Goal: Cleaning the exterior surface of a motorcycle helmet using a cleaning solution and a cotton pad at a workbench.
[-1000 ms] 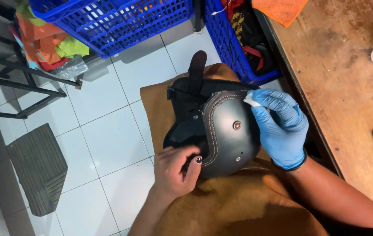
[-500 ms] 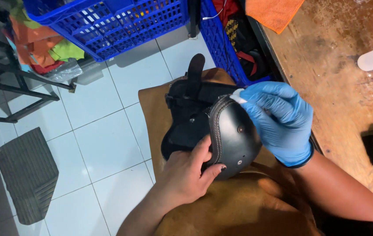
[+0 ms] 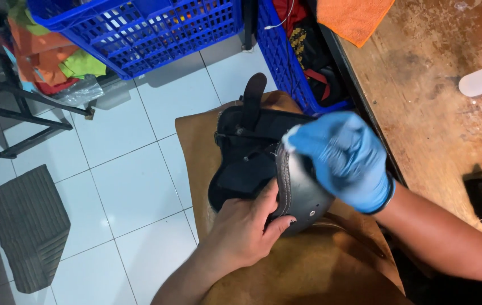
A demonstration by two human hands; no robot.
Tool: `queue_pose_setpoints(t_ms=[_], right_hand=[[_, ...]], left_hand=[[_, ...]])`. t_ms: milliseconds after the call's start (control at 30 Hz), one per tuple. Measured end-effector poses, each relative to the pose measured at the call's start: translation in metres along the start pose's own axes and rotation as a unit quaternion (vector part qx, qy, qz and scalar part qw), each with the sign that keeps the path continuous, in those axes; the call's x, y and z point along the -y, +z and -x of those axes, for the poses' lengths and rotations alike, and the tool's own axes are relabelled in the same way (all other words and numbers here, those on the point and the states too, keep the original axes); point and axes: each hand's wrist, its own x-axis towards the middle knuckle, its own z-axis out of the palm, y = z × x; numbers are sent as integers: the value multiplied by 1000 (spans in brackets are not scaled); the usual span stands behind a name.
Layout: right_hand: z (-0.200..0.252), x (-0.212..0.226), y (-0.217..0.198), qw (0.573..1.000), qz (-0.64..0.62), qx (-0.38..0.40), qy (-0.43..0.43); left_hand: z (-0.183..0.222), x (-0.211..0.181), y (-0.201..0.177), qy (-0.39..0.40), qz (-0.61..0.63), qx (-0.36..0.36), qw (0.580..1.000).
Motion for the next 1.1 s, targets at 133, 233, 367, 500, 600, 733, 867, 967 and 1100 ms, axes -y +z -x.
queue_pose_setpoints(t_ms=[133, 233, 367, 500, 600, 733, 867, 967, 1100], right_hand=[[-6, 12, 4, 973, -78, 88, 200], [-32, 22, 1, 862, -159, 64, 477], [24, 1, 7, 993, -13, 97, -68], [-20, -1, -9, 983, -124, 10, 131], [-16, 1, -22, 885, -174, -107, 419], [0, -2, -25, 704, -455, -186, 513], [5, -3, -23, 683, -518, -174, 484], [2, 11, -18, 781, -397, -192, 443], [-11, 30, -14, 939, -12, -107, 326]], left_hand=[[1, 3, 3, 26, -8, -25, 999], [4, 3, 4, 20, -14, -28, 999], [4, 6, 4, 20, -13, -15, 1000], [4, 6, 1, 12, -4, -36, 999], [6, 4, 0, -9, 5, -11, 1000], [6, 7, 2, -17, -7, -19, 1000], [7, 7, 4, -33, -14, -17, 999], [5, 5, 2, -24, -13, -15, 1000], [5, 2, 8, 15, -43, -46, 998]])
